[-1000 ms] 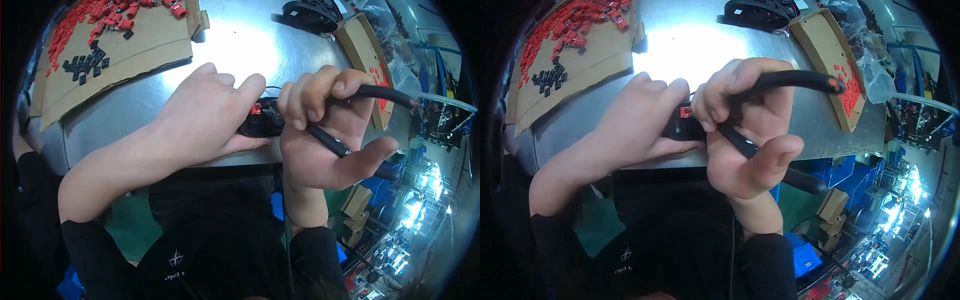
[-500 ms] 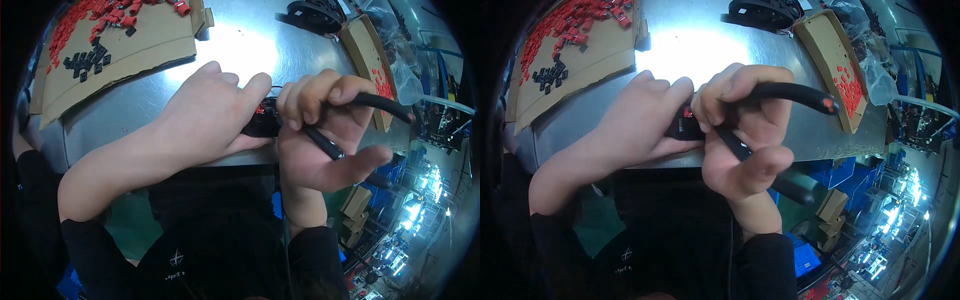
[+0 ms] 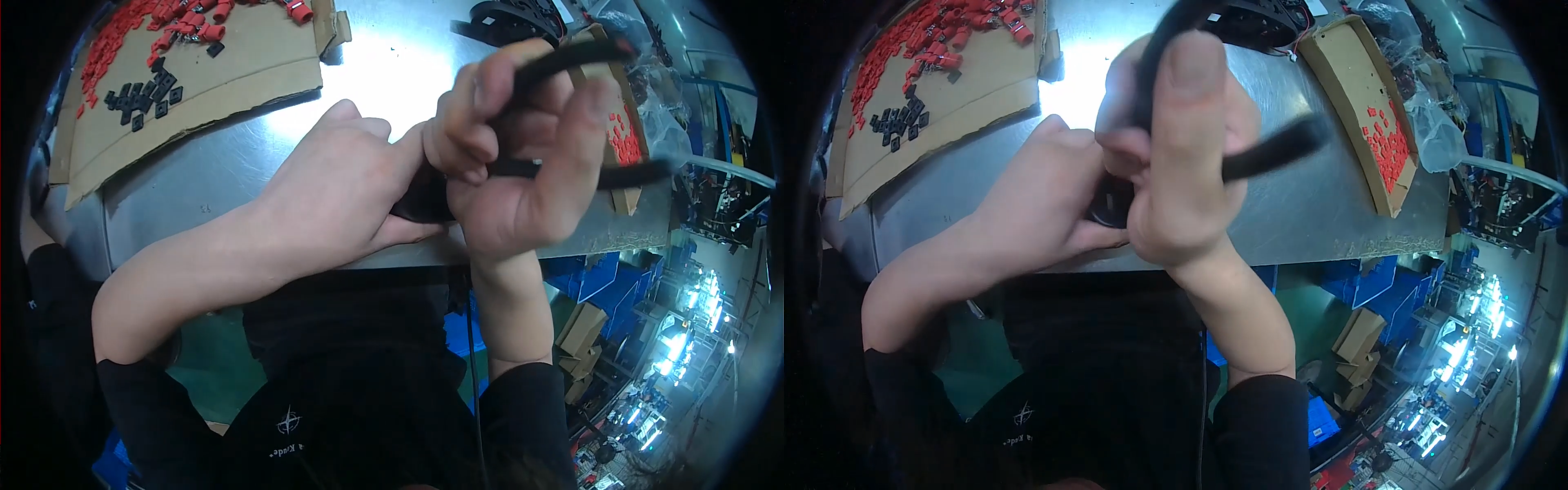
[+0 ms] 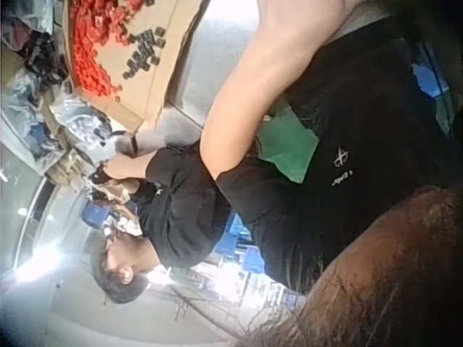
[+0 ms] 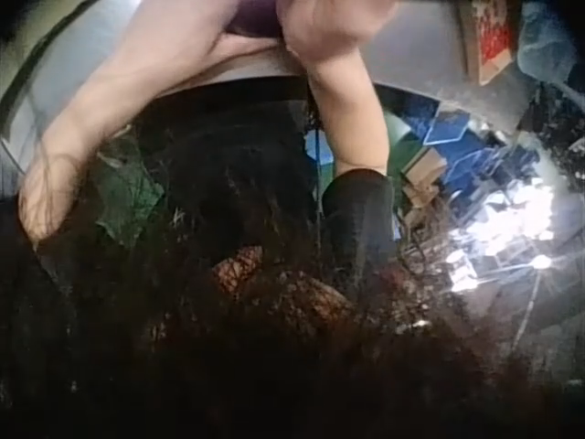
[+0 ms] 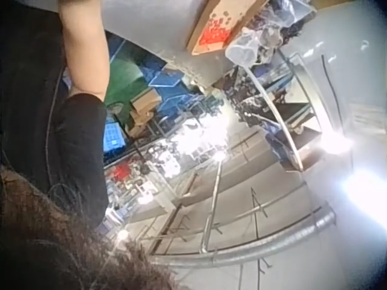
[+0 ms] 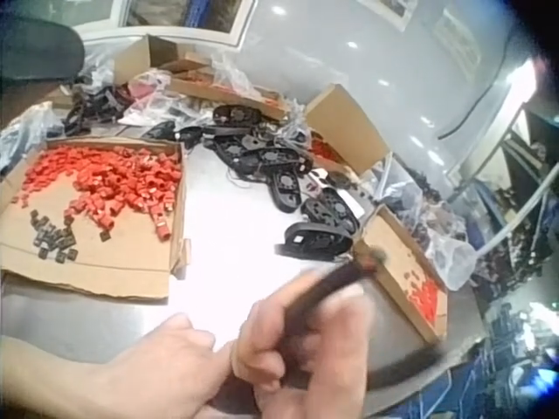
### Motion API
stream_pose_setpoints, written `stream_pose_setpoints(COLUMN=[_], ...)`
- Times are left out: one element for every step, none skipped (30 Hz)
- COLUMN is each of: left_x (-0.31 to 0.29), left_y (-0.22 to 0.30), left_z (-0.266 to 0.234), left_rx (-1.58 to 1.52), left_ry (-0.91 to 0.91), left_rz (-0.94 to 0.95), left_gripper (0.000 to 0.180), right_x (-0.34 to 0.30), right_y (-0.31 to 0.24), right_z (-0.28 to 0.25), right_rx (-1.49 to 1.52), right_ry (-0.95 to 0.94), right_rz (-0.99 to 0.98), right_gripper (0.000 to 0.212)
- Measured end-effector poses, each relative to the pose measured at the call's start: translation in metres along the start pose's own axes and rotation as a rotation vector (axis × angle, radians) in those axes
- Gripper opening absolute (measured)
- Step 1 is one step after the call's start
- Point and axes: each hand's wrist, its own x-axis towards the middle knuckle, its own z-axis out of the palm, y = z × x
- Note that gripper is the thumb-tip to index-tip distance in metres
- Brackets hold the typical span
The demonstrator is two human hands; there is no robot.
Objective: Assembling small plastic components and trimming wires with pliers at a workstation.
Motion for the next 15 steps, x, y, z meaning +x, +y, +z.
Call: stream_pose_setpoints(left_x=[0.000, 0.000, 0.000, 0.000, -0.002, -0.003, -0.004, -0.002, 0.000, 0.000, 0.001, 0.001, 0.002, 0.002, 0.001], left_y=[0.000, -0.001, 0.000, 0.001, 0.002, 0.003, 0.003, 0.005, 0.006, 0.007, 0.006, 0.005, 0.005, 0.005, 0.005], left_z=[0.002, 0.001, -0.001, -0.002, -0.004, -0.005, -0.007, -0.006, -0.007, -0.006, -0.005, -0.003, -0.003, -0.002, -0.003], left_rx=[0.005, 0.008, 0.038, 0.066, 0.070, 0.052, 0.034, 0.026, 0.043, 0.060, 0.058, 0.051, 0.045, 0.046, 0.047], left_ry=[0.054, 0.054, 0.008, -0.037, -0.034, -0.001, 0.032, 0.034, 0.027, 0.019, 0.019, 0.029, 0.039, 0.039, 0.026], left_rz=[0.018, 0.018, 0.017, 0.016, 0.013, -0.003, -0.019, -0.018, -0.018, -0.018, -0.015, -0.019, -0.023, -0.024, -0.035], left_gripper=[0.060, 0.060, 0.061, 0.061, 0.061, 0.060, 0.060, 0.060, 0.059, 0.058, 0.058, 0.057, 0.056, 0.056, 0.056], right_x=[0.000, 0.001, 0.002, 0.003, 0.004, 0.000, -0.009, -0.016, -0.017, -0.019, -0.020, -0.020, -0.021, -0.022, -0.022], right_y=[-0.003, -0.003, -0.003, -0.003, -0.003, -0.002, 0.001, 0.001, -0.003, -0.003, -0.002, -0.001, 0.000, 0.002, 0.004], right_z=[0.000, 0.001, 0.002, 0.002, 0.003, 0.004, 0.006, 0.004, -0.002, -0.004, -0.005, -0.005, -0.005, -0.005, -0.004], right_rx=[-0.041, -0.076, -0.113, -0.151, -0.185, -0.183, -0.089, -0.004, 0.086, 0.083, 0.114, 0.146, 0.145, 0.148, 0.151], right_ry=[-0.003, -0.009, -0.015, -0.020, -0.029, -0.035, 0.017, 0.076, 0.038, 0.038, 0.074, 0.111, 0.113, 0.122, 0.132], right_rz=[0.024, 0.044, 0.066, 0.088, 0.109, 0.108, 0.016, -0.070, -0.074, -0.069, -0.080, -0.091, -0.092, -0.100, -0.109], right_gripper=[0.053, 0.055, 0.057, 0.059, 0.062, 0.062, 0.064, 0.066, 0.067, 0.067, 0.067, 0.068, 0.068, 0.067, 0.066])
